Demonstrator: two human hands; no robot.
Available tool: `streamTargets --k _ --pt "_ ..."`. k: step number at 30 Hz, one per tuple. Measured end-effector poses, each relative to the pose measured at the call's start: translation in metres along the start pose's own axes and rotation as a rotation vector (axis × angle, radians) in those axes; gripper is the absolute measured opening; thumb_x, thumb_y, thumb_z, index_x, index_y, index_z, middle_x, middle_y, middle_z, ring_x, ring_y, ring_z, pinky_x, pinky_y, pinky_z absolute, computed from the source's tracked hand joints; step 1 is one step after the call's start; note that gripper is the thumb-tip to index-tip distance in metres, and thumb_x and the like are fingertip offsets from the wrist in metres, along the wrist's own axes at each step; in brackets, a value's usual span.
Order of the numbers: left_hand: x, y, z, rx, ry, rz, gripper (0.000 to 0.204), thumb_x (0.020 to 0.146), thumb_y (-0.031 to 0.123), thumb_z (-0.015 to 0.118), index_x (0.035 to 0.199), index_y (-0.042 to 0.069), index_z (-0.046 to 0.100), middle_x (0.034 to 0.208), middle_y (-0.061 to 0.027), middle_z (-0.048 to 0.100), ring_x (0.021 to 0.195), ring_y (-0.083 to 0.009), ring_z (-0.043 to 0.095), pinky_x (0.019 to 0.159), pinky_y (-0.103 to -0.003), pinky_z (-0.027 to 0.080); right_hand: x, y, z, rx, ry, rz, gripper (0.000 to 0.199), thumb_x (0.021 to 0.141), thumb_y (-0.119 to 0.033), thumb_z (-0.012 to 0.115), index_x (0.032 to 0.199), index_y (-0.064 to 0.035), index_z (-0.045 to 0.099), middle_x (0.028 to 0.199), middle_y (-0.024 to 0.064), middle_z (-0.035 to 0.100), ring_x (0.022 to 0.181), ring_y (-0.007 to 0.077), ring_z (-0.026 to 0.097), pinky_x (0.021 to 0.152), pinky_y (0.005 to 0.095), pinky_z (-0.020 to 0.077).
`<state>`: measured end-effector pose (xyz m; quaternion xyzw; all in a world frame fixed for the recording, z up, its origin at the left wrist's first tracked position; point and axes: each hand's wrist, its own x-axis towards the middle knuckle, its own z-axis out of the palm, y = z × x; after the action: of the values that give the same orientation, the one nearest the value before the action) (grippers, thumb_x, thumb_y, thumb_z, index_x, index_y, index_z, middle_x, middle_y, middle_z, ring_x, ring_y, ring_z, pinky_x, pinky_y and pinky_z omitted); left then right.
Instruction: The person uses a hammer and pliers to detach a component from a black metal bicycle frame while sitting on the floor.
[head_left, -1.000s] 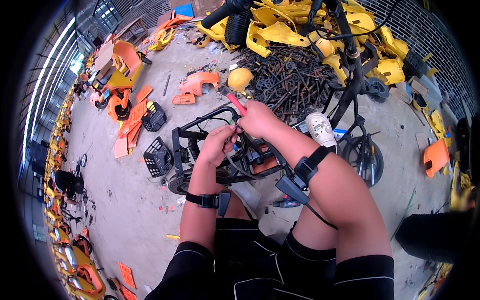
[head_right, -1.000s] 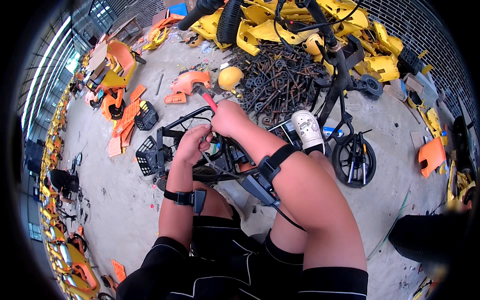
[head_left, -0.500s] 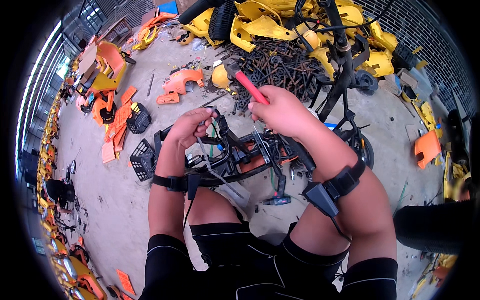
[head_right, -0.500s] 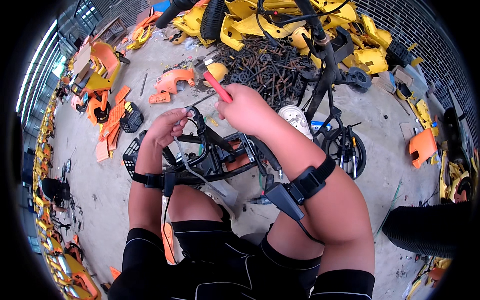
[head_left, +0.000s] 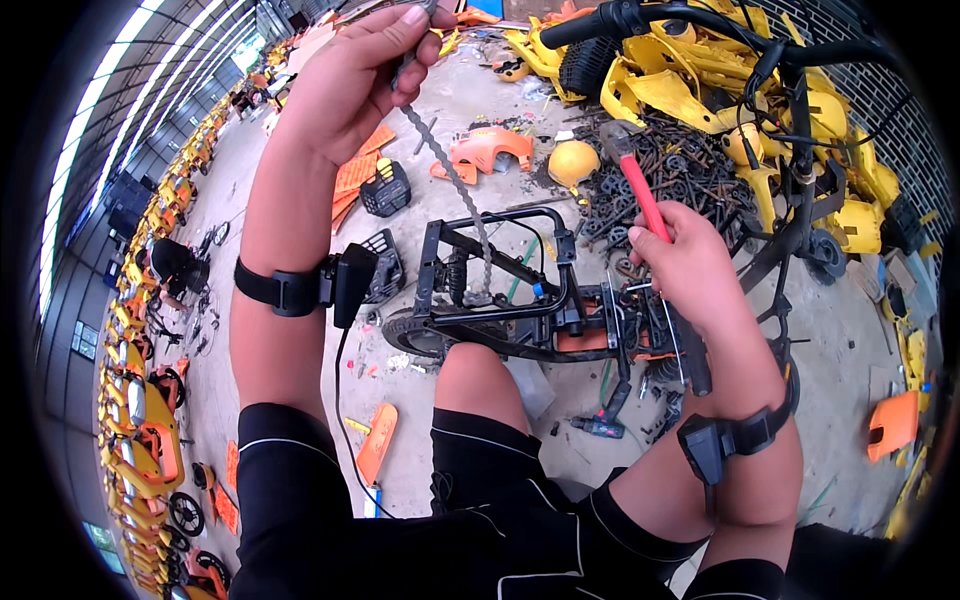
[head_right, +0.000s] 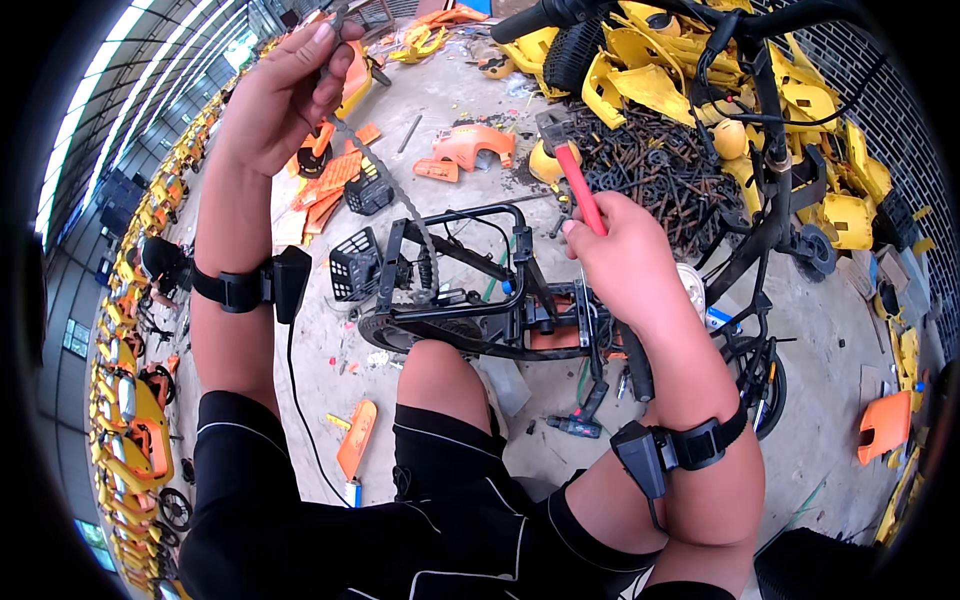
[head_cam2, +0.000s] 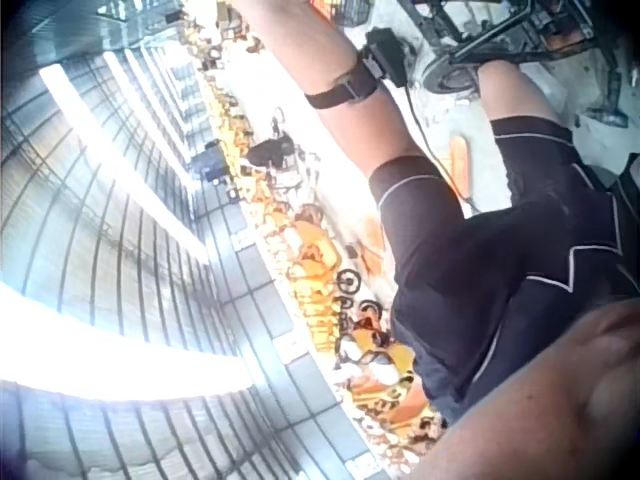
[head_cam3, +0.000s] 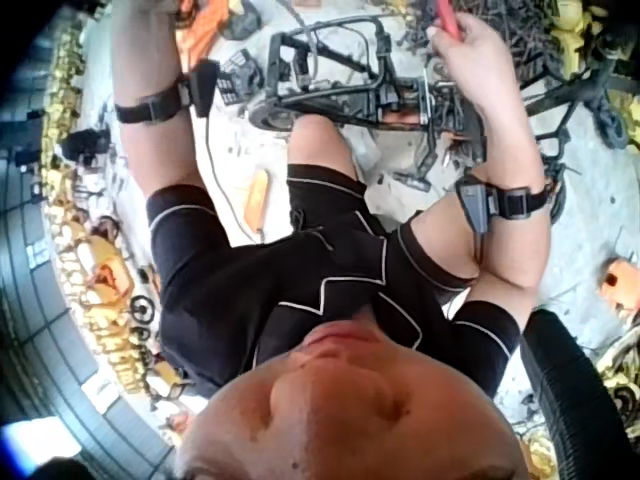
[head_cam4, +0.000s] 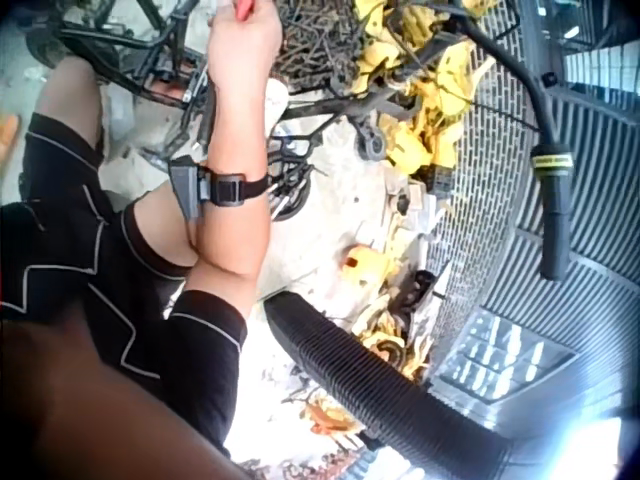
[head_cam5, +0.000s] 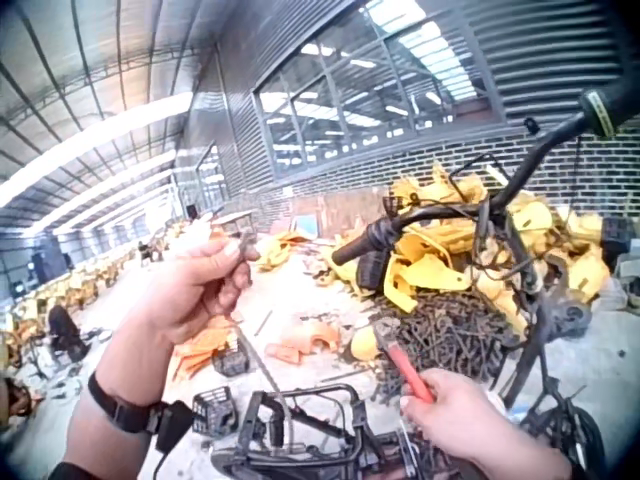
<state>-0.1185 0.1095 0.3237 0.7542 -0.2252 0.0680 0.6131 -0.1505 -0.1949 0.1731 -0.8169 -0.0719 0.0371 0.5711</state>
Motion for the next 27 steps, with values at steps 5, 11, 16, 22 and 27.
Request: streamTargets --k 5,11,16,22,27 --pt "0.004 0.016 0.03 0.115 -0.067 -0.012 0.032 0.104 0.026 0.052 0.118 0.0 0.065 0.081 0.0025 0.061 0.065 -0.004 0.051 0.06 -0.02 0.042 -0.01 -0.008 0.014 0.091 0.084 -0.029 0.017 0.092 -0.013 0.062 0.1 0.0016 0.062 0.078 0.0087 0.067 0.067 0.0154 0.061 0.065 0.0327 0.0486" --pt "-0.02 -0.108 0.065 0.239 -0.161 -0.462 0.027 0.098 0.029 0.064 0.095 0.005 0.074 0.079 0.0002 0.068 0.063 -0.0061 0.056 0.054 -0.022 0.043 -0.018 -0.012 0.018 0.221 0.087 -0.004 0.017 0.094 -0.013 0.061 0.106 -0.001 0.06 0.077 0.0044 0.068 0.057 0.0098 0.055 0.053 0.028 0.0444" --pt "-0.044 -0.201 0.082 0.076 -0.104 -0.661 0.026 0.095 0.029 0.068 0.103 0.004 0.071 0.091 -0.0032 0.073 0.07 -0.0087 0.063 0.056 -0.023 0.044 -0.003 0.016 0.019 0.181 0.117 -0.037 0.015 0.093 -0.012 0.062 0.103 -0.0007 0.061 0.075 0.0043 0.067 0.055 0.01 0.054 0.053 0.0282 0.0441" --pt "-0.058 -0.244 0.12 -0.083 -0.039 -0.692 0.024 0.097 0.027 0.064 0.11 0.006 0.068 0.093 -0.0011 0.072 0.072 -0.0079 0.064 0.057 -0.022 0.045 0.001 0.011 0.019 0.331 0.057 0.06 0.017 0.095 -0.011 0.06 0.11 -0.0016 0.056 0.078 0.0059 0.063 0.045 0.0069 0.047 0.039 0.0232 0.0377" --pt "-0.074 -0.259 0.139 -0.133 0.018 -0.663 0.025 0.096 0.026 0.066 0.112 0.008 0.07 0.091 0.0022 0.069 0.073 -0.0066 0.06 0.06 -0.022 0.045 0.011 0.01 0.032 0.342 0.038 0.053 0.019 0.096 -0.011 0.059 0.112 -0.0011 0.056 0.079 0.0071 0.064 0.044 0.007 0.047 0.039 0.0233 0.0378"
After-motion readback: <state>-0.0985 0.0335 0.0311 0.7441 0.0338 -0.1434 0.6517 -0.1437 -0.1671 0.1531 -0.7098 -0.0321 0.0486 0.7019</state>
